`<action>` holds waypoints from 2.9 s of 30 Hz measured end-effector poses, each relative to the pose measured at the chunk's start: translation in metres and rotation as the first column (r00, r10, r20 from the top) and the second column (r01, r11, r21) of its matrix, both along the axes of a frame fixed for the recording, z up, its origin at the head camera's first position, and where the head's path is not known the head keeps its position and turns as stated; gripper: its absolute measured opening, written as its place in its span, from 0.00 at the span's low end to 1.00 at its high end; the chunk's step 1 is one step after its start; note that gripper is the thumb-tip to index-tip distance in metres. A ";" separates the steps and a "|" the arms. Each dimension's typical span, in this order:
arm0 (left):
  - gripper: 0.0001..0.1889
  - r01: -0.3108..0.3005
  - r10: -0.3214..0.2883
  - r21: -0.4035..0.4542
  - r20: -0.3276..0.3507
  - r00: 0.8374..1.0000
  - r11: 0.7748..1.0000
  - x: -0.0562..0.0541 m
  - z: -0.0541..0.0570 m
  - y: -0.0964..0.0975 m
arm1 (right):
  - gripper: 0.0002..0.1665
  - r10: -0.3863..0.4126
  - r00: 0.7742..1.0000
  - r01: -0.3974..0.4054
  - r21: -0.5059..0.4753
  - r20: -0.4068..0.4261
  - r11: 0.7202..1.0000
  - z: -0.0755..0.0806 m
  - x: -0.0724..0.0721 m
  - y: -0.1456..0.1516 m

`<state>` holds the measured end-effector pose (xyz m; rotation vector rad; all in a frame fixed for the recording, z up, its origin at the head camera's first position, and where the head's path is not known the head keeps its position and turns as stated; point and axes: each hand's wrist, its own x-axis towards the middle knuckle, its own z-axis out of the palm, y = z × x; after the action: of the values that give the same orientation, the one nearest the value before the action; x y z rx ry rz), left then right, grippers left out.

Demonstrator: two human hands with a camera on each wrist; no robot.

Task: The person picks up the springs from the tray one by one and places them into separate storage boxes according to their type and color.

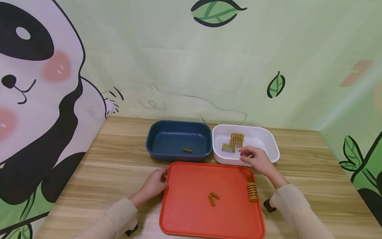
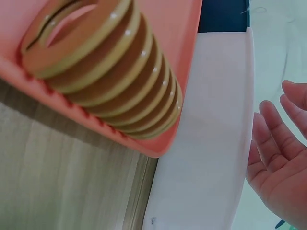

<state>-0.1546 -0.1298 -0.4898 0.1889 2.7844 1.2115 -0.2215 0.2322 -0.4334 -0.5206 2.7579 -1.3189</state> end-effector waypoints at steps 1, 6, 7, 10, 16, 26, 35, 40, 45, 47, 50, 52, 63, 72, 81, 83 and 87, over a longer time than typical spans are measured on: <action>0.29 0.000 0.000 -0.001 0.000 1.000 1.000 0.000 0.000 0.000 | 0.13 0.000 1.000 0.000 -0.003 -0.006 1.000 0.000 0.001 0.001; 0.29 -0.002 0.002 -0.005 0.002 1.000 1.000 0.000 0.000 0.000 | 0.13 -0.003 0.999 0.003 -0.012 -0.038 1.000 0.001 0.004 0.004; 0.29 -0.002 0.002 -0.005 0.003 1.000 1.000 0.000 0.000 0.000 | 0.13 -0.004 0.999 0.003 -0.008 -0.041 1.000 0.001 0.005 0.005; 0.29 -0.003 0.003 -0.003 0.007 1.000 1.000 0.000 0.001 0.000 | 0.13 -0.004 0.999 0.004 0.010 -0.037 1.000 0.002 0.008 0.007; 0.29 0.002 -0.002 -0.001 0.006 1.000 1.000 0.001 0.002 0.000 | 0.14 0.006 1.000 -0.006 0.028 -0.004 1.000 0.005 0.014 0.009; 0.29 0.003 -0.003 0.011 0.011 1.000 1.000 0.001 0.003 0.001 | 0.14 0.038 0.998 -0.040 0.029 0.045 0.999 0.006 0.021 0.012; 0.29 0.003 -0.003 -0.010 -0.008 1.000 1.000 0.001 0.003 0.000 | 0.12 0.068 0.995 -0.071 0.038 0.079 0.997 0.003 0.024 0.016; 0.29 0.003 -0.004 -0.009 -0.012 1.000 1.000 0.001 0.002 0.000 | 0.12 0.080 0.994 -0.084 0.052 0.073 0.995 0.000 0.024 0.018; 0.29 0.008 -0.008 -0.009 -0.013 1.000 1.000 0.001 0.002 0.000 | 0.13 0.083 0.994 -0.089 0.073 0.072 0.993 -0.004 0.025 0.021; 0.29 0.009 -0.010 -0.010 -0.015 1.000 1.000 0.001 0.002 0.000 | 0.13 0.082 0.993 -0.088 0.080 0.084 0.993 -0.006 0.025 0.022; 0.29 0.010 -0.010 -0.010 -0.017 1.000 1.000 0.001 0.002 0.000 | 0.14 0.078 0.992 -0.088 0.091 0.103 0.992 -0.008 0.026 0.024; 0.29 0.010 -0.010 -0.007 -0.018 1.000 1.000 0.001 0.002 0.000 | 0.15 0.080 0.990 -0.090 0.091 0.114 0.992 -0.009 0.027 0.025; 0.29 0.007 -0.007 0.004 -0.033 0.999 1.000 0.001 0.001 0.000 | 0.14 0.107 0.989 -0.116 0.084 0.104 0.990 -0.020 0.027 0.032; 0.29 0.076 -0.069 0.067 -0.103 0.992 0.995 -0.003 -0.013 -0.007 | 0.13 0.160 0.983 -0.164 0.046 0.085 0.985 -0.026 0.030 0.033; 0.29 0.033 -0.031 0.036 -0.045 0.998 0.999 0.000 -0.004 -0.003 | 0.13 0.144 0.982 -0.153 0.068 0.123 0.986 -0.029 0.032 0.034; 0.29 0.018 -0.017 0.015 -0.031 0.999 1.000 0.000 -0.001 -0.002 | 0.13 0.134 0.983 -0.145 0.077 0.126 0.986 -0.030 0.033 0.034; 0.29 0.014 -0.014 -0.009 -0.023 1.000 1.000 0.001 0.000 -0.001 | 0.12 0.118 0.986 -0.131 0.111 0.114 0.985 -0.032 0.034 0.034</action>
<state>-0.1533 -0.1306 -0.4894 0.2234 2.8029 1.2015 -0.1878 0.2664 -0.4653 -0.5854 2.6484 -1.1153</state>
